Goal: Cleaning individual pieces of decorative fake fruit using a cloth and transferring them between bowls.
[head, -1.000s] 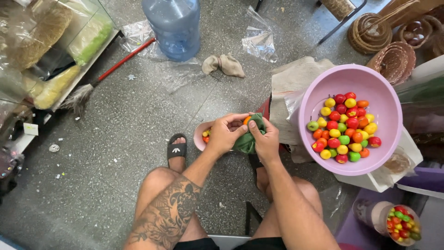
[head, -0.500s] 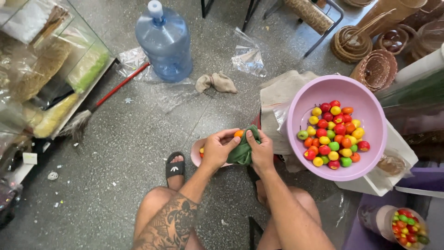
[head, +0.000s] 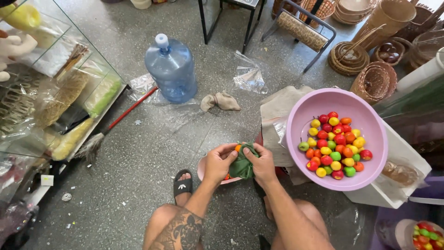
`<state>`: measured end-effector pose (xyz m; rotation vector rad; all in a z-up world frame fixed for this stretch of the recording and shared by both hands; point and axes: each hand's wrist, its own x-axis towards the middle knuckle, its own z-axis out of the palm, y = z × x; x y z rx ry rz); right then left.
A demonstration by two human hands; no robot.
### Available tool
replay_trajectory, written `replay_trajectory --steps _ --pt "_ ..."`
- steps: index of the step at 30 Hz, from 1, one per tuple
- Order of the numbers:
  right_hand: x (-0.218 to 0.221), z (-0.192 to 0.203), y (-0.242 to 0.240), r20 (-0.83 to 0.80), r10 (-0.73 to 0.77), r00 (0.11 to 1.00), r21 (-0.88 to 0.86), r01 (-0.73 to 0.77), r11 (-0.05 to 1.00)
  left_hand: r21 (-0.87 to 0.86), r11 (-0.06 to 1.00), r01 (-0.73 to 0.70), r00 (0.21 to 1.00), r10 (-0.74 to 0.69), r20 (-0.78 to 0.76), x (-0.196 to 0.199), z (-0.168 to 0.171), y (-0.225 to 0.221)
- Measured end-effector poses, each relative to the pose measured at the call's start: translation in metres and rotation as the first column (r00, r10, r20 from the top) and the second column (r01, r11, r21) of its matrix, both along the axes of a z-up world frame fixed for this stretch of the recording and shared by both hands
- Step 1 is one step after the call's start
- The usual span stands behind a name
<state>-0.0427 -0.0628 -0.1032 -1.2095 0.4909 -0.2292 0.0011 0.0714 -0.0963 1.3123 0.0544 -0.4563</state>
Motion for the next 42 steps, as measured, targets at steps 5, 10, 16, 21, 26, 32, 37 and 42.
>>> replay_trajectory --steps 5,10,16,21,26,32,37,42 --pt "-0.002 -0.029 -0.01 0.061 -0.055 0.997 -0.044 0.058 0.997 -0.012 1.0 0.011 0.999 -0.011 -0.036 -0.002 0.0 -0.003" --pt "-0.002 0.013 0.002 -0.004 -0.055 0.998 0.03 0.055 0.998 -0.047 0.998 -0.029 0.998 0.026 -0.055 0.0 -0.002 -0.005" --pt "-0.006 0.033 -0.002 0.04 0.069 0.997 -0.302 -0.054 0.952 -0.08 0.99 -0.118 0.993 0.117 -0.019 -0.001 -0.007 -0.007" --pt "-0.004 0.012 -0.013 0.18 0.069 0.981 -0.433 0.016 0.901 -0.08 0.992 -0.094 0.995 0.092 -0.029 -0.002 0.0 -0.008" --pt "-0.009 0.03 -0.003 0.117 0.11 0.987 -0.374 -0.059 0.925 -0.052 0.998 -0.028 1.0 0.028 -0.012 0.002 -0.017 -0.004" --pt "-0.004 0.006 -0.012 -0.002 0.057 0.998 -0.327 -0.054 0.943 -0.057 0.997 0.046 0.997 -0.05 -0.063 0.0 -0.021 -0.006" --pt "-0.003 -0.002 -0.014 0.016 -0.051 0.999 -0.307 0.054 0.95 -0.071 0.996 0.054 0.995 -0.06 -0.079 -0.001 -0.015 -0.005" --pt "-0.004 0.013 -0.007 0.018 -0.056 0.998 -0.323 0.059 0.944 -0.043 0.998 0.045 0.996 -0.048 -0.069 0.001 -0.026 -0.01"
